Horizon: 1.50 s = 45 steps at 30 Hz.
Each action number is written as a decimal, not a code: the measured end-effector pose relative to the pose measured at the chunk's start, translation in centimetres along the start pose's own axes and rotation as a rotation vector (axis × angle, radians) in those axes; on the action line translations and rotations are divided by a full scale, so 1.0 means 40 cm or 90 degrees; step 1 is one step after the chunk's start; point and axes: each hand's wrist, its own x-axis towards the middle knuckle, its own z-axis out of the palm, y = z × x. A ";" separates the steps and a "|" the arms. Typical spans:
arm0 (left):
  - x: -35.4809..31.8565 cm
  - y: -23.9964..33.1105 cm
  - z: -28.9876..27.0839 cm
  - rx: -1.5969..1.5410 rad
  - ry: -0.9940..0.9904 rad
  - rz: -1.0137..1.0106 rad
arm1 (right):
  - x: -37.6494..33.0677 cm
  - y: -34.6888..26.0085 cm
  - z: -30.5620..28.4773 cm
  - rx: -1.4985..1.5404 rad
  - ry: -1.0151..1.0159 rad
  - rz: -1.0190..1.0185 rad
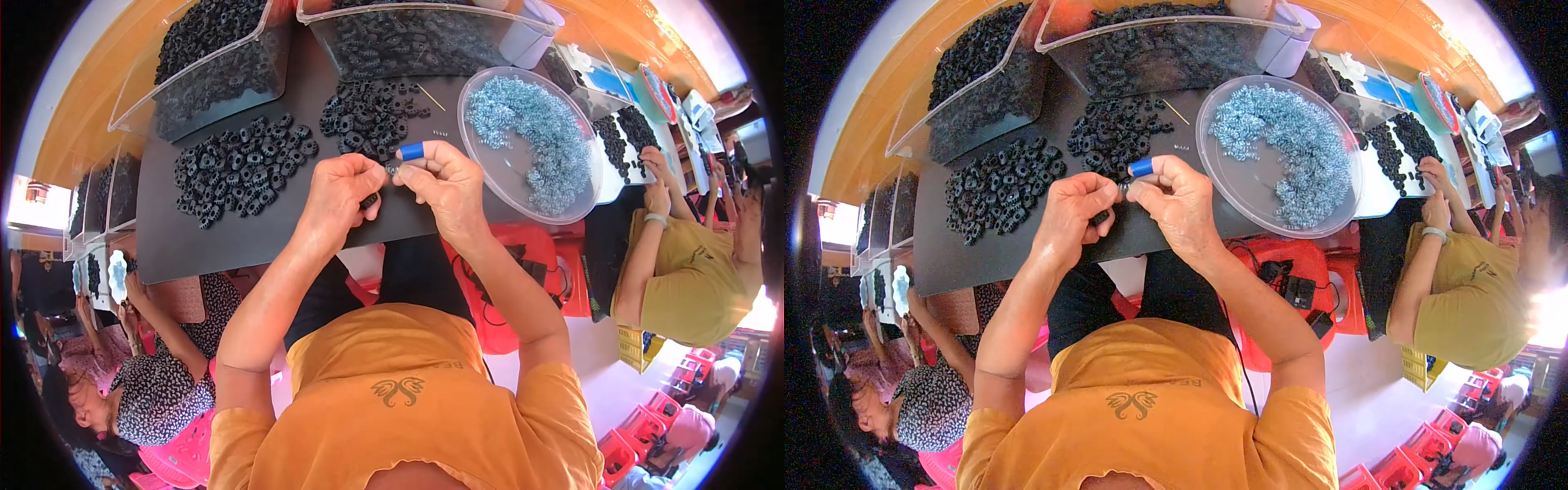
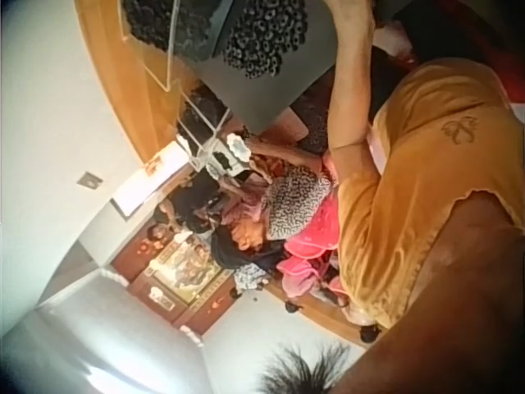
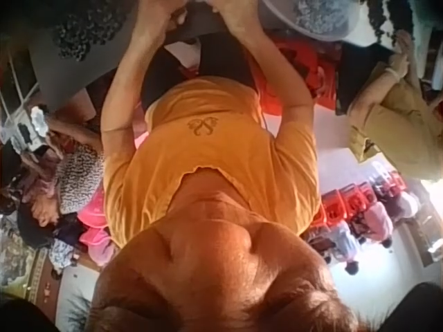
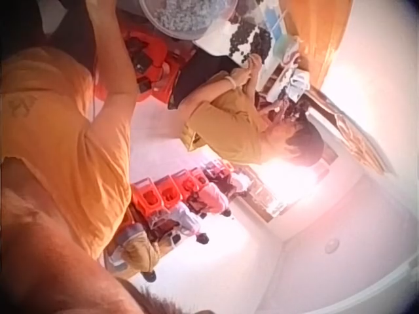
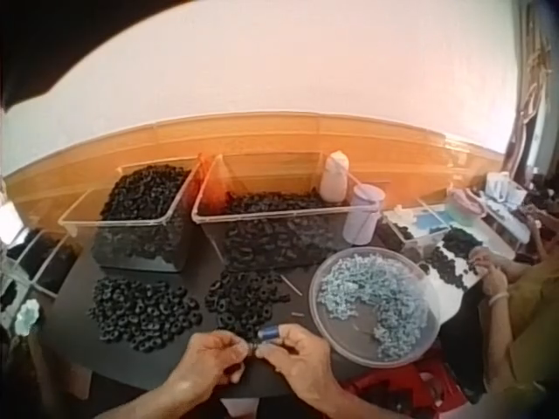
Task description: Manually inserting small pins into black plastic gear-like components as part of a factory assembly line.
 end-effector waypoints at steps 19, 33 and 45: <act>-0.005 0.038 -0.022 -0.071 -0.028 -0.118 | -0.016 0.020 0.011 -0.336 0.003 -0.410; 0.000 -0.001 -0.005 0.038 0.018 0.000 | -0.009 0.011 0.016 -0.263 0.022 -0.248; 0.008 0.004 0.000 0.054 0.013 -0.013 | -0.012 0.011 0.004 -0.324 -0.007 -0.320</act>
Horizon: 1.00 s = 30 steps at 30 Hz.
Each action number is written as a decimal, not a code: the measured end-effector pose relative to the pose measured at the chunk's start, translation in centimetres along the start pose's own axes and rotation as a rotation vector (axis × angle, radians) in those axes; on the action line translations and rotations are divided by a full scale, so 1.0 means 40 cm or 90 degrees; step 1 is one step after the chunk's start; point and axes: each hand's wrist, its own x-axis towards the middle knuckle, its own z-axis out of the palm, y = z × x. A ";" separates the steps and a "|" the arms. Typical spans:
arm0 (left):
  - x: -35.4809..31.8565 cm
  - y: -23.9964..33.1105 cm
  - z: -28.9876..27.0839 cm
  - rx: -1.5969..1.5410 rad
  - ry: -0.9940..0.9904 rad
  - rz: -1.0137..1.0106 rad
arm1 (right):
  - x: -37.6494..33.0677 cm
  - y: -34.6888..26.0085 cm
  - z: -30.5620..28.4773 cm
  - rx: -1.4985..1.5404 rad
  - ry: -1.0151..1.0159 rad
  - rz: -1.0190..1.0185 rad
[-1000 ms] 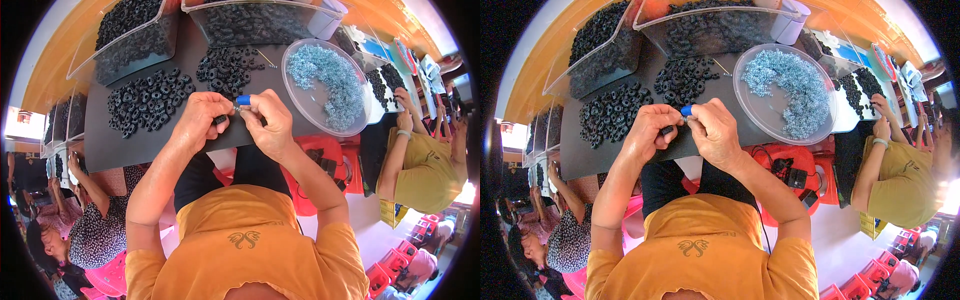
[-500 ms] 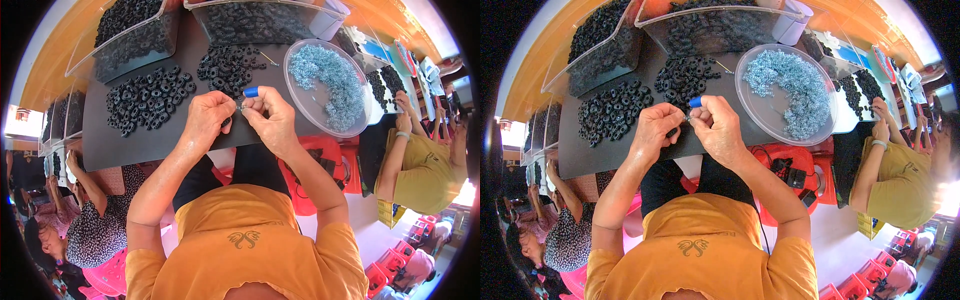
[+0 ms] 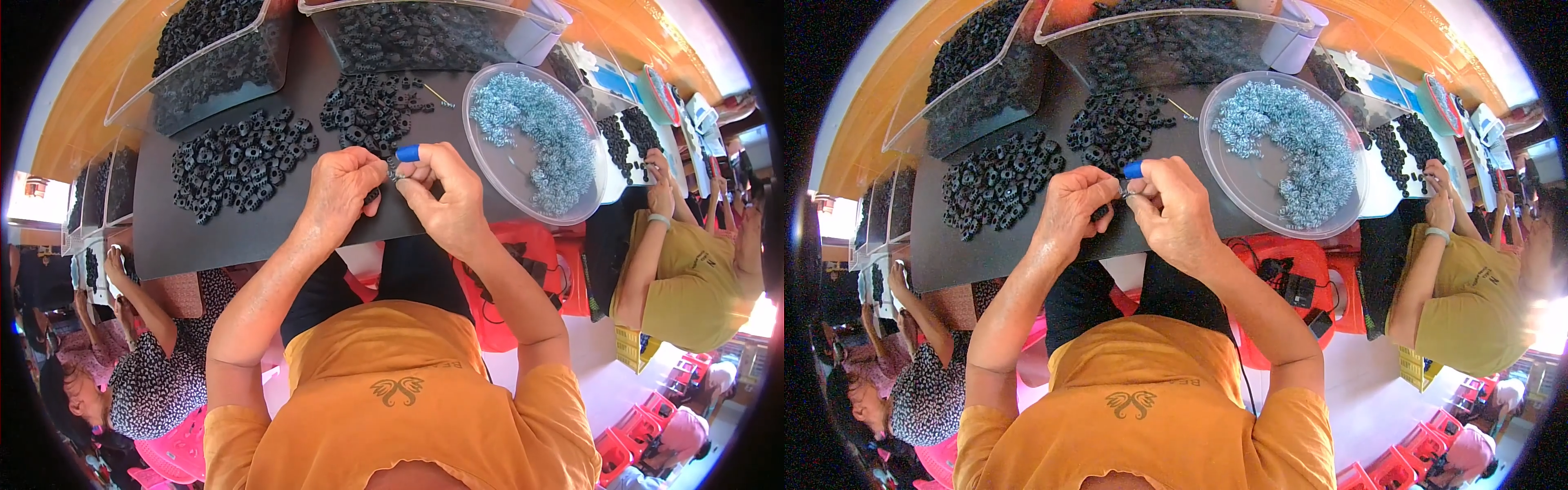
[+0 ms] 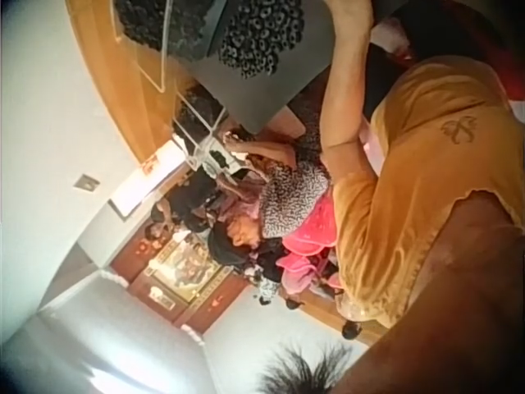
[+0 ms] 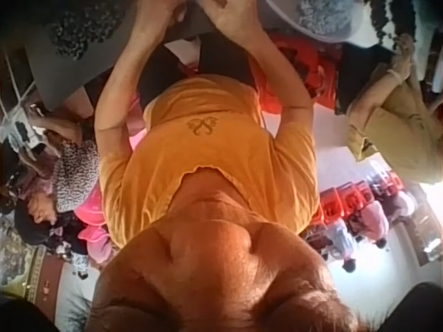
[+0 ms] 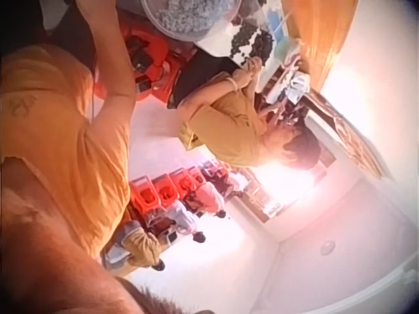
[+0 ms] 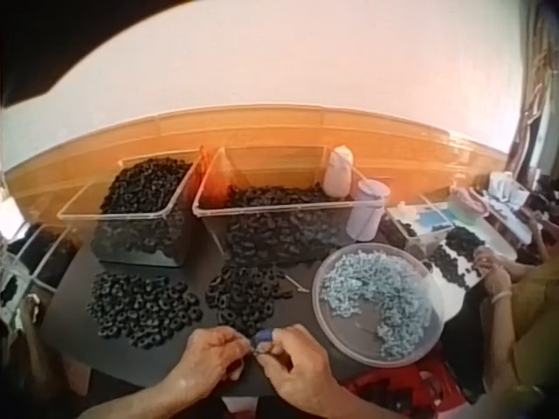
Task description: Manually inserting small pins into black plastic gear-like components as part of a factory assembly line.
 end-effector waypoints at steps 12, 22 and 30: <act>-0.013 -0.011 0.010 -0.076 -0.027 0.018 | -0.017 0.006 0.016 0.109 0.050 0.133; -0.020 -0.030 0.022 0.014 -0.014 0.120 | -0.001 -0.005 0.004 0.215 0.042 0.245; -0.033 -0.031 0.022 0.110 0.014 0.166 | 0.000 -0.020 -0.002 0.225 0.027 0.278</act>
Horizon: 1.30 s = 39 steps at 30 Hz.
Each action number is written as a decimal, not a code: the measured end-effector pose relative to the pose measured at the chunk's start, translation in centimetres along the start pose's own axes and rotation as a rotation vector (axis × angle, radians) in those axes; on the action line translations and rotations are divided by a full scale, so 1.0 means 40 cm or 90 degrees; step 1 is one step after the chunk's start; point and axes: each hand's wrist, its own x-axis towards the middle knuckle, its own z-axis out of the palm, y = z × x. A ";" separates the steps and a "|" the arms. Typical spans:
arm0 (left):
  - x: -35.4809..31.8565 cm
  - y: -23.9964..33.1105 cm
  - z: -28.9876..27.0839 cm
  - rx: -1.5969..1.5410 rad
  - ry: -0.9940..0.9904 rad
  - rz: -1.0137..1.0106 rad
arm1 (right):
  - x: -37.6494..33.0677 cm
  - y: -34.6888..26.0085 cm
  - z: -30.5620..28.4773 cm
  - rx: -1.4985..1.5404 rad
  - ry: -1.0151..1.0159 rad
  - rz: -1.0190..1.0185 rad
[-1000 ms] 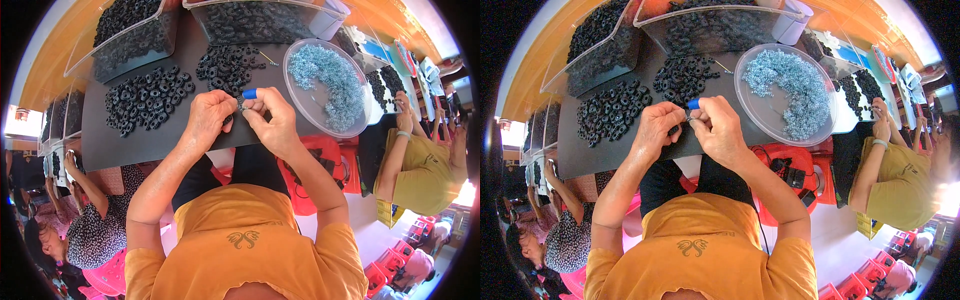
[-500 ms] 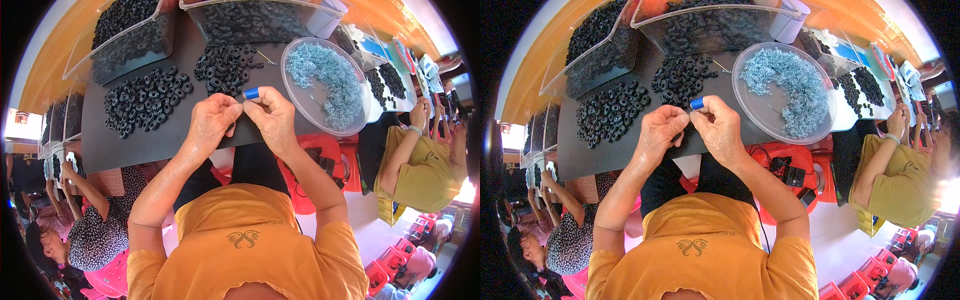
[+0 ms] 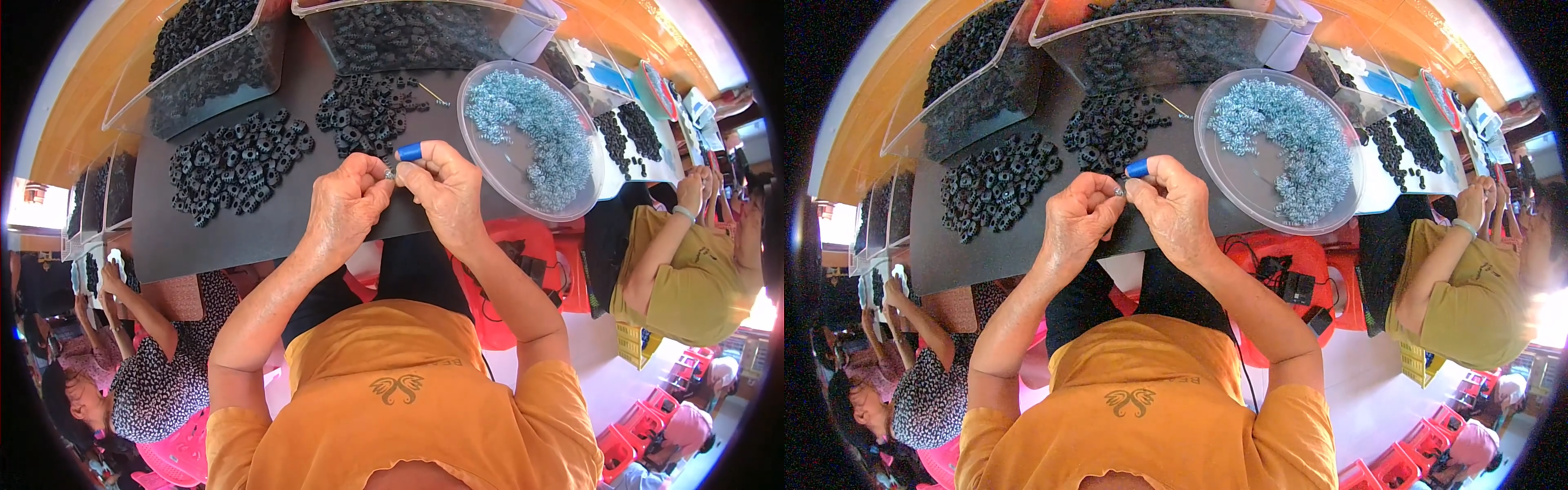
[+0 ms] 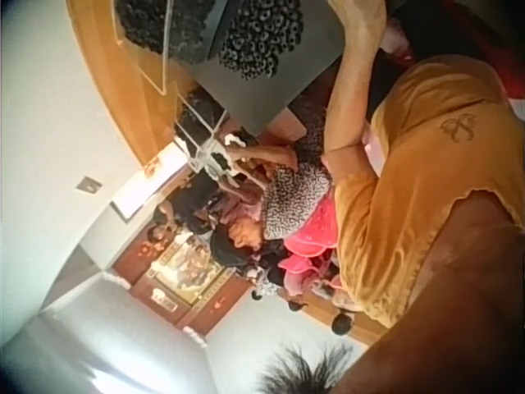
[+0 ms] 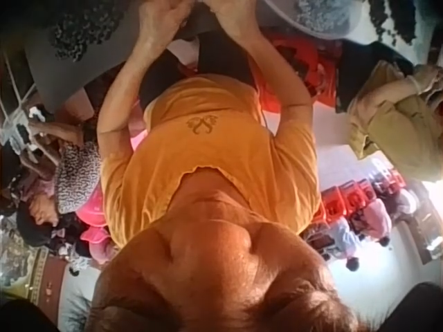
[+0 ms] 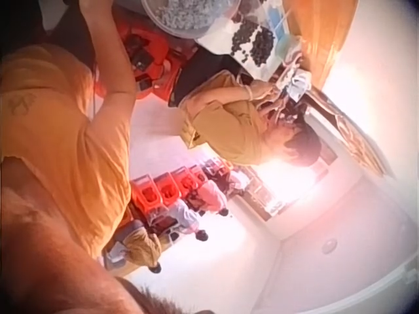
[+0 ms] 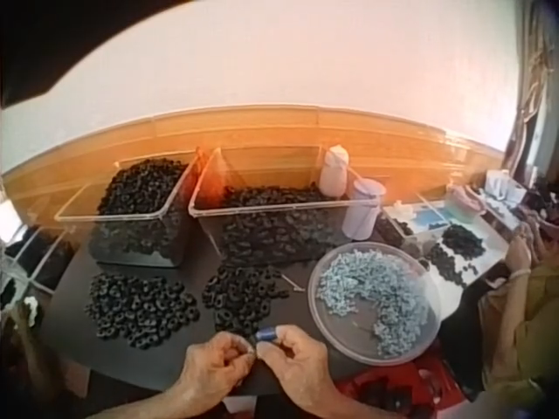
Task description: Manually inserting small pins into black plastic gear-like components as part of a factory assembly line.
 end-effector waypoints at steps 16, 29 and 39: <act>-0.007 -0.008 -0.010 -0.162 -0.050 -0.037 | -0.012 -0.005 -0.001 0.055 -0.017 0.031; -0.024 0.039 -0.015 -0.363 -0.026 -0.183 | -0.023 0.009 0.022 0.091 0.024 -0.077; -0.033 0.030 -0.013 -0.406 -0.019 -0.223 | -0.043 0.018 0.018 -0.168 0.050 -0.277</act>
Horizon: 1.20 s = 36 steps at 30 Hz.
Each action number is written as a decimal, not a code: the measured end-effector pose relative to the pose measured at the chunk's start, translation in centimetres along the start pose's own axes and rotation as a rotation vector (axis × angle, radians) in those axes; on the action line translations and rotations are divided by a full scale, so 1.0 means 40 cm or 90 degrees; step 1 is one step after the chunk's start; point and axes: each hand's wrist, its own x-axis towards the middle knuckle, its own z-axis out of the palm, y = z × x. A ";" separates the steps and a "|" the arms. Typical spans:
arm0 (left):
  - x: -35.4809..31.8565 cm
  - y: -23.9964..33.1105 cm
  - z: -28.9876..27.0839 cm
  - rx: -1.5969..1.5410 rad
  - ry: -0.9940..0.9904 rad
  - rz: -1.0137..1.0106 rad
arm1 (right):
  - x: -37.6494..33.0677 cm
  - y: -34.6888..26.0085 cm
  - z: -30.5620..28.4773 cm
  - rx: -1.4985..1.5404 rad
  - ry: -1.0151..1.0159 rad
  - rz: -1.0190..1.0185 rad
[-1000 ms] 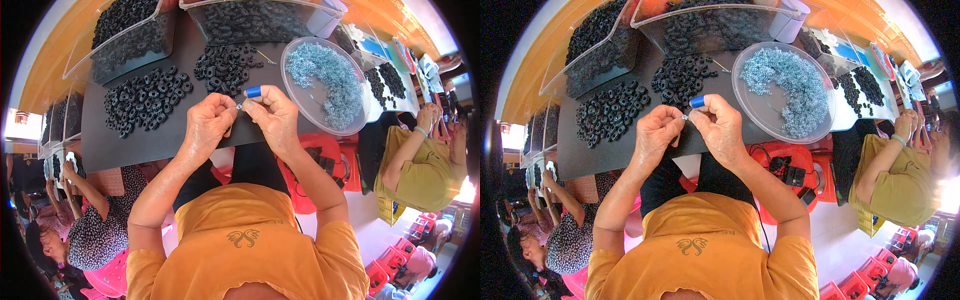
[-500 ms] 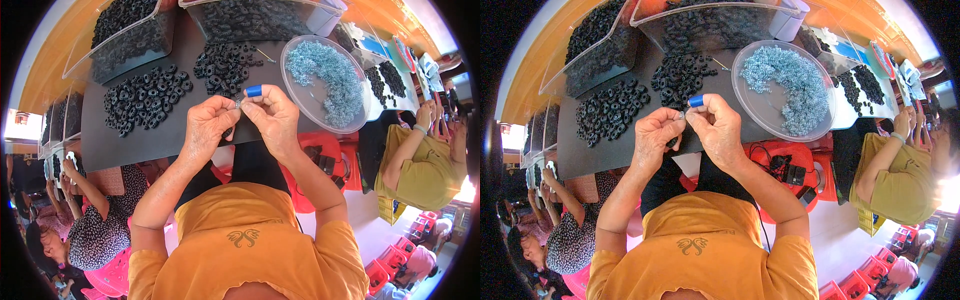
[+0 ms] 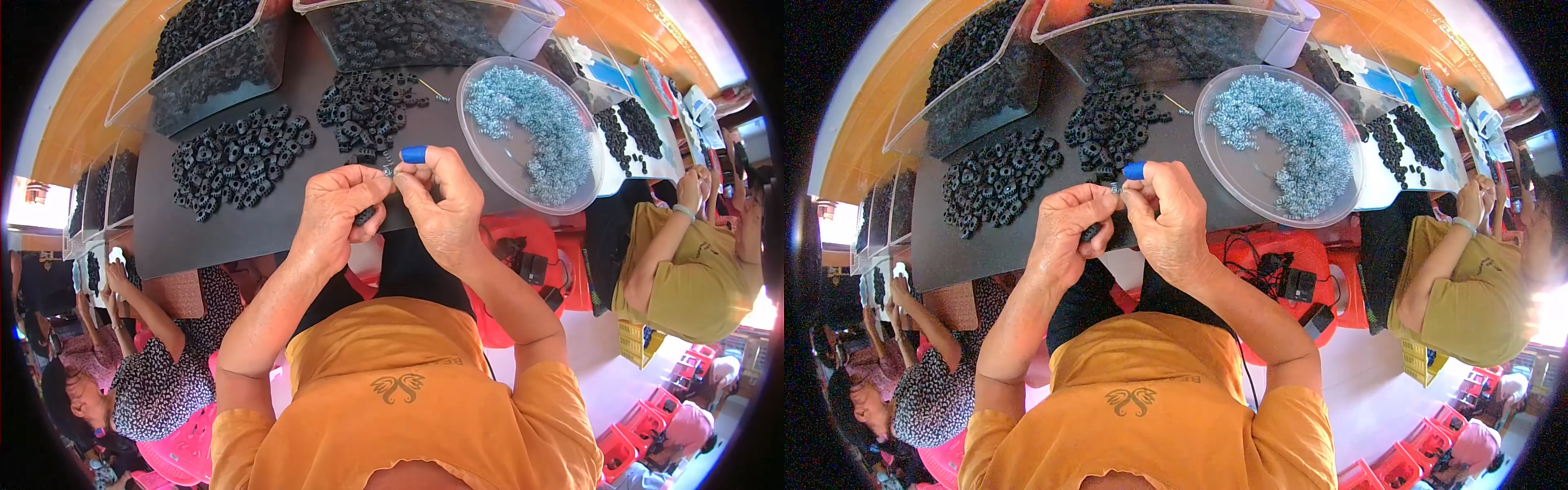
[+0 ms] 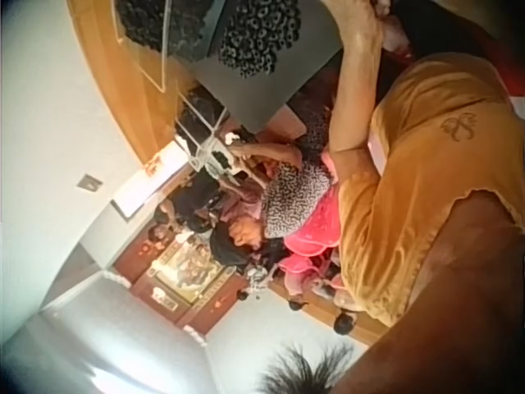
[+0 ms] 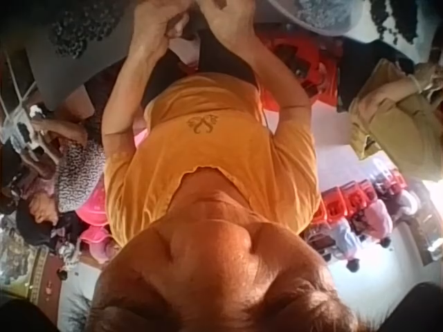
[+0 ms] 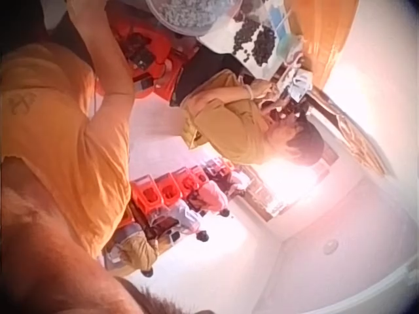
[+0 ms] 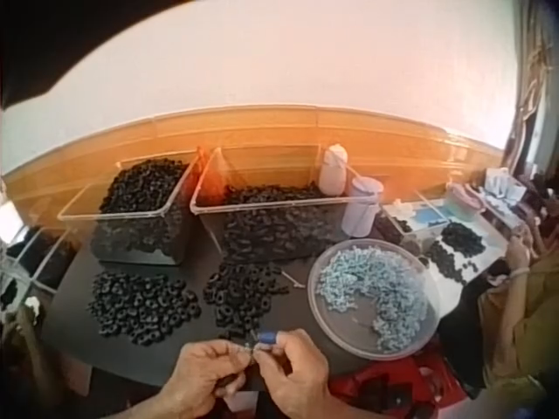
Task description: Manually inserting small pins into black plastic gear-like components as part of a factory assembly line.
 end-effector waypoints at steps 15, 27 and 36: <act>0.006 0.004 -0.019 0.075 -0.009 0.015 | -0.008 0.005 0.001 0.070 -0.037 0.114; 0.017 0.003 -0.003 0.102 0.006 0.046 | 0.003 0.008 0.004 0.072 -0.004 0.137; 0.024 -0.002 -0.008 0.151 0.001 0.112 | 0.012 0.006 0.008 0.151 -0.002 0.200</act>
